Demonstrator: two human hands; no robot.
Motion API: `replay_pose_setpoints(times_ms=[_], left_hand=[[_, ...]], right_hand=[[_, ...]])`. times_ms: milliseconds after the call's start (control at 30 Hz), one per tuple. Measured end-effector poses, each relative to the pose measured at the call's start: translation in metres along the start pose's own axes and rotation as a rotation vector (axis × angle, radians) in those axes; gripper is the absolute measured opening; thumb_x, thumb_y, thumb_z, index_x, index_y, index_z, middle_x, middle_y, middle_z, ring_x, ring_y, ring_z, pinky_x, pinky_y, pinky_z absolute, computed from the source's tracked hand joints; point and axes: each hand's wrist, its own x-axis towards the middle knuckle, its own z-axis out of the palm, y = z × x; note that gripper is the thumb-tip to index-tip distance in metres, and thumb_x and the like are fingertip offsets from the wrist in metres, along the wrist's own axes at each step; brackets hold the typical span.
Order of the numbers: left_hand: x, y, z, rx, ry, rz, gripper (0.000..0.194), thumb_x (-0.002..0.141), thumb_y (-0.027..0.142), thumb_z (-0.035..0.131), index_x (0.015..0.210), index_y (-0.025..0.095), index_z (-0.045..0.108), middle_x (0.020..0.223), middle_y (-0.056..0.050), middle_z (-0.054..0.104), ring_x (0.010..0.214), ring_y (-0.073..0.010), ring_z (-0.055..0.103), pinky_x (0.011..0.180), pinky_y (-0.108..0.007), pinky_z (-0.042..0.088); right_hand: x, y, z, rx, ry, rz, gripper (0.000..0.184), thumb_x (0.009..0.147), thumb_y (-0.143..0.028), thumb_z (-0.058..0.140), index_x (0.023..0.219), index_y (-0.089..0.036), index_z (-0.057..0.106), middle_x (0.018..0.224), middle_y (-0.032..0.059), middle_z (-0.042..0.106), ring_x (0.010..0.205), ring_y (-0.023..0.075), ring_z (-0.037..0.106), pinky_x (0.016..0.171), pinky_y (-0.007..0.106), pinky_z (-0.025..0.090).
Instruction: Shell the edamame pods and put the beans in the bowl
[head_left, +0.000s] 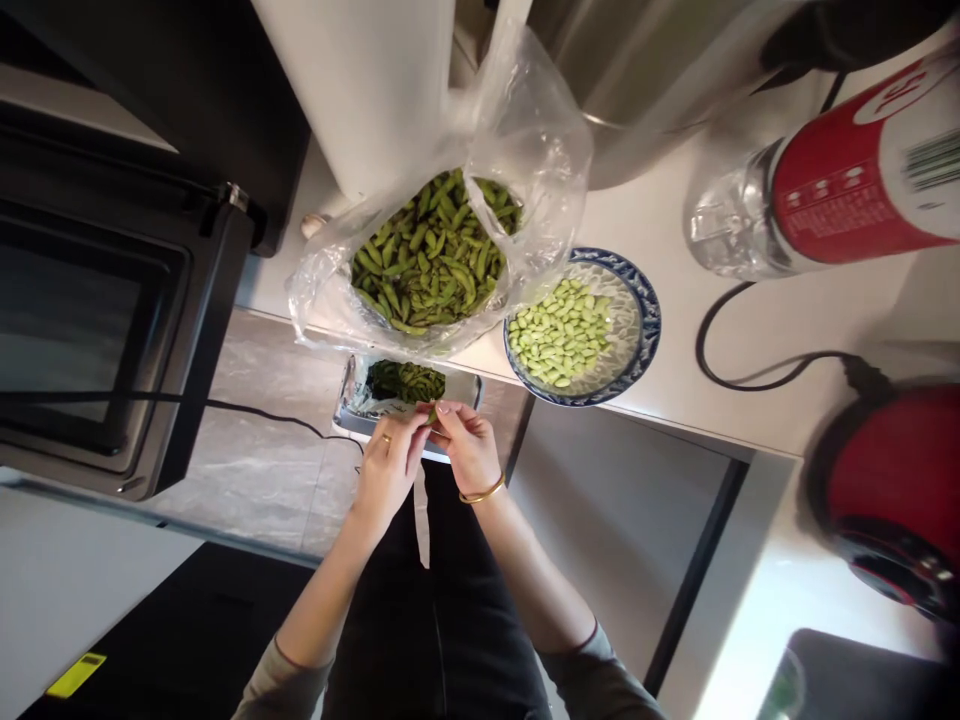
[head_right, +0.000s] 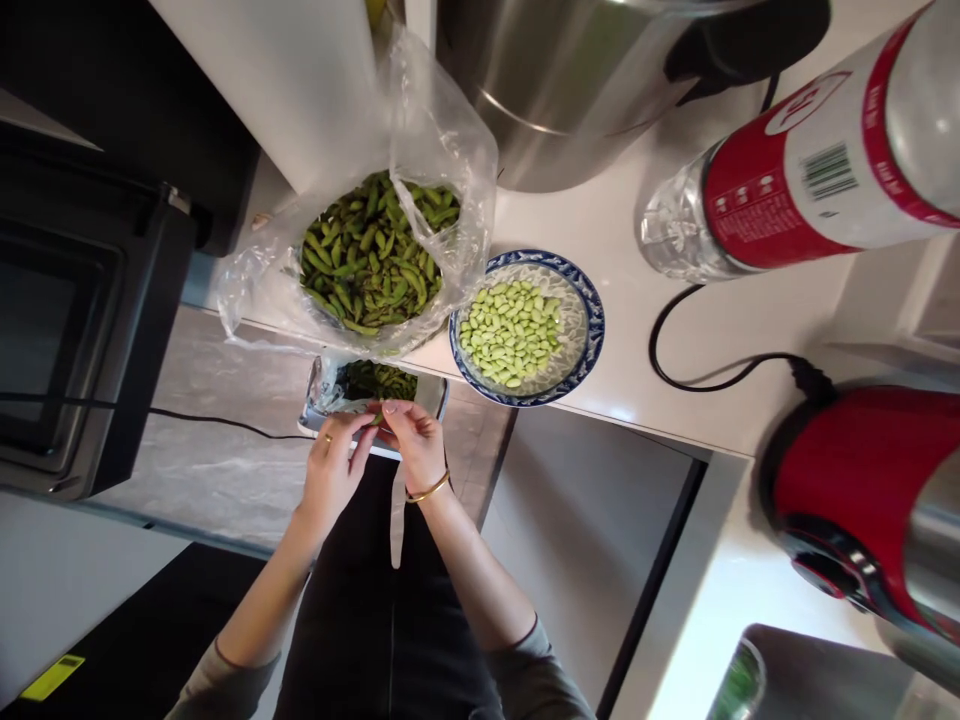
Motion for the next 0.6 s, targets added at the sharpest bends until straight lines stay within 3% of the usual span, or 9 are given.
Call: replay_pose_setpoints(times_ms=[100,233,400,600], left_hand=[[-0.006,-0.004,0.006,0.070,-0.029,-0.044,0.019,0.091,0.023,0.051,0.110,0.018,0.054,0.090,-0.008,0.066,0.084,-0.0184,0.063,0.076,-0.030,0.052],[-0.007,-0.009,0.008,0.209,-0.172,-0.060,0.016,0.094,0.024,0.044,0.098,0.016,0.058,0.082,-0.009,0.065,0.079,-0.0213,0.061,0.071,-0.031,0.048],[-0.010,-0.015,0.010,0.258,-0.322,-0.092,0.021,0.094,0.024,0.041,0.088,0.015,0.058,0.079,-0.009,0.064,0.076,-0.0217,0.061,0.066,-0.030,0.045],[-0.017,-0.006,0.022,-0.051,-0.218,-0.296,0.036,0.098,0.035,0.029,0.087,0.016,0.058,0.076,-0.009,0.064,0.070,-0.0199,0.061,0.063,-0.029,0.044]], right_hand=[[0.002,0.007,-0.004,0.044,0.015,0.080,0.033,0.055,-0.043,0.083,0.067,-0.018,0.064,0.069,0.0014,0.072,0.057,0.0135,0.064,0.056,0.027,0.055],[0.002,0.013,-0.007,0.031,0.013,0.122,0.033,0.056,-0.042,0.083,0.066,-0.018,0.063,0.065,-0.0010,0.069,0.055,0.0112,0.062,0.058,0.026,0.055],[0.001,0.019,-0.007,-0.018,0.017,0.056,0.036,0.056,-0.044,0.082,0.078,-0.017,0.072,0.074,0.0022,0.073,0.062,0.0137,0.065,0.064,0.029,0.056],[-0.005,0.029,0.003,0.056,0.056,-0.085,0.031,0.062,-0.046,0.077,0.078,-0.021,0.072,0.073,0.0033,0.074,0.072,0.0210,0.069,0.068,0.036,0.057]])
